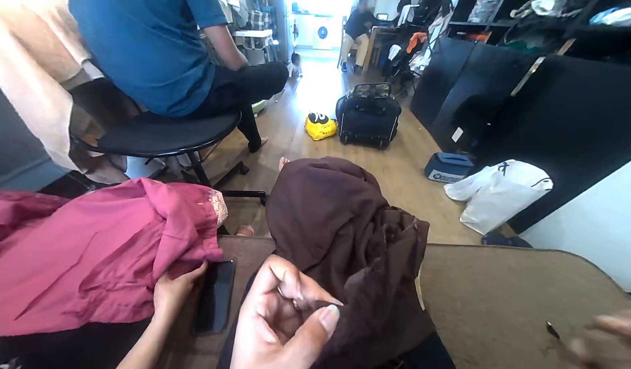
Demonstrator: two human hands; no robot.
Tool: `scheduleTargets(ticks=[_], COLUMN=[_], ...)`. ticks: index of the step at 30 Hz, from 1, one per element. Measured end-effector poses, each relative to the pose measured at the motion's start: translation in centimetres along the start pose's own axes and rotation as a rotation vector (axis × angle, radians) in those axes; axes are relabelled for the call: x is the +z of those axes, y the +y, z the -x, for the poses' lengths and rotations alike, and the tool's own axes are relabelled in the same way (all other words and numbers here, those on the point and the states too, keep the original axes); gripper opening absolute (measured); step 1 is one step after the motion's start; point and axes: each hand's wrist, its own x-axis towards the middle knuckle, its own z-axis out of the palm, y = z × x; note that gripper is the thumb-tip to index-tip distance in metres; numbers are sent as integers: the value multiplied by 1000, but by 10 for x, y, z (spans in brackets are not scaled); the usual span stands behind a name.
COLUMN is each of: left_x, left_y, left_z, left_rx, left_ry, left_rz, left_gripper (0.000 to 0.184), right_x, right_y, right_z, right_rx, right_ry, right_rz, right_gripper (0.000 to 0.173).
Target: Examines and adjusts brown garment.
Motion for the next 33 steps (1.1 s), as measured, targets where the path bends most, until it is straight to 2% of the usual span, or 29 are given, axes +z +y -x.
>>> scheduleTargets(ticks=[3, 5, 8, 25, 29, 33], left_x=[1, 2, 2, 6, 4, 2], left_y=[-2, -1, 0, 1, 3, 3], left_z=[3, 4, 6, 6, 6, 6], left_rx=[-22, -32, -41, -55, -56, -127], left_ry=[-38, -50, -53, -40, -73, -124], left_rz=[37, 57, 88, 65, 66, 143], left_gripper=[34, 34, 36, 40, 40, 36], right_x=[71, 104, 127, 130, 130, 129], right_y=[-34, -46, -48, -46, -45, -40], right_z=[3, 7, 8, 12, 10, 8], right_rx=[-104, -186, -232, -152, -128, -62], right_ry=[-171, -191, -159, -156, -157, -182], right_rz=[-114, -132, -51, -92, -112, -204], right_gripper=[10, 10, 11, 10, 11, 11])
